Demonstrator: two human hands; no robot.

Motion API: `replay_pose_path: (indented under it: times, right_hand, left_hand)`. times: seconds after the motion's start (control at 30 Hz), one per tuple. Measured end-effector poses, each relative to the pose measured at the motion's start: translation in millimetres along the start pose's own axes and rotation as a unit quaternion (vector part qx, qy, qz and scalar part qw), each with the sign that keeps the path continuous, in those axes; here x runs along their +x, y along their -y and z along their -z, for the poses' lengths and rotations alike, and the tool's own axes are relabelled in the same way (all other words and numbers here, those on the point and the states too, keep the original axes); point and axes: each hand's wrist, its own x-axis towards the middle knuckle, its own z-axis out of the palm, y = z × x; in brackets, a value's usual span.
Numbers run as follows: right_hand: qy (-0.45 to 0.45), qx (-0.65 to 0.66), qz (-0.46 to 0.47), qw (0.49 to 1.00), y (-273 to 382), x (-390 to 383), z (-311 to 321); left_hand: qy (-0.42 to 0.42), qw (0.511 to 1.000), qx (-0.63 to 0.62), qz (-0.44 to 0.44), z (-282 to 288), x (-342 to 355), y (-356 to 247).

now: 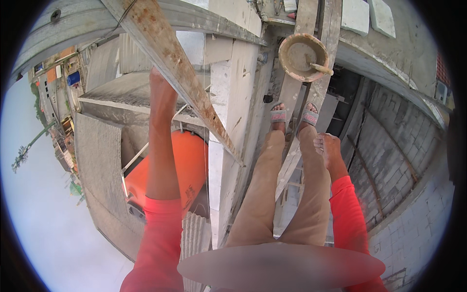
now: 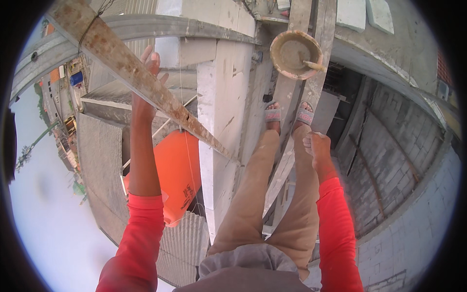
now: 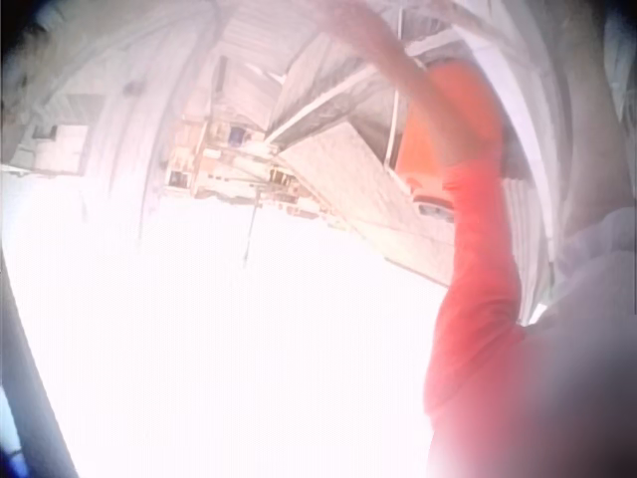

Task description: The person stands on a wooden scaffold on a rooftop and installs white rectangular tiles onto a vertical wall. They use a trowel to apply mortar from a bucket, place tiles one by one, and adjust their position to reach different sections of the wall.

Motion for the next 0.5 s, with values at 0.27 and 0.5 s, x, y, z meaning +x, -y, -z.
replay_pose_path:
  times: [0.27,0.5]
  right_hand:
    - [-0.068,-0.097,0.069,0.991,-93.3,-33.7,61.1]
    - [-0.088,-0.17,0.132,0.973,-123.9,-17.3,54.8]
  left_hand:
    - [0.019,0.993,-0.113,0.03,-14.3,43.1,20.2]
    - [0.016,0.992,0.038,-0.123,-10.1,48.4,47.2]
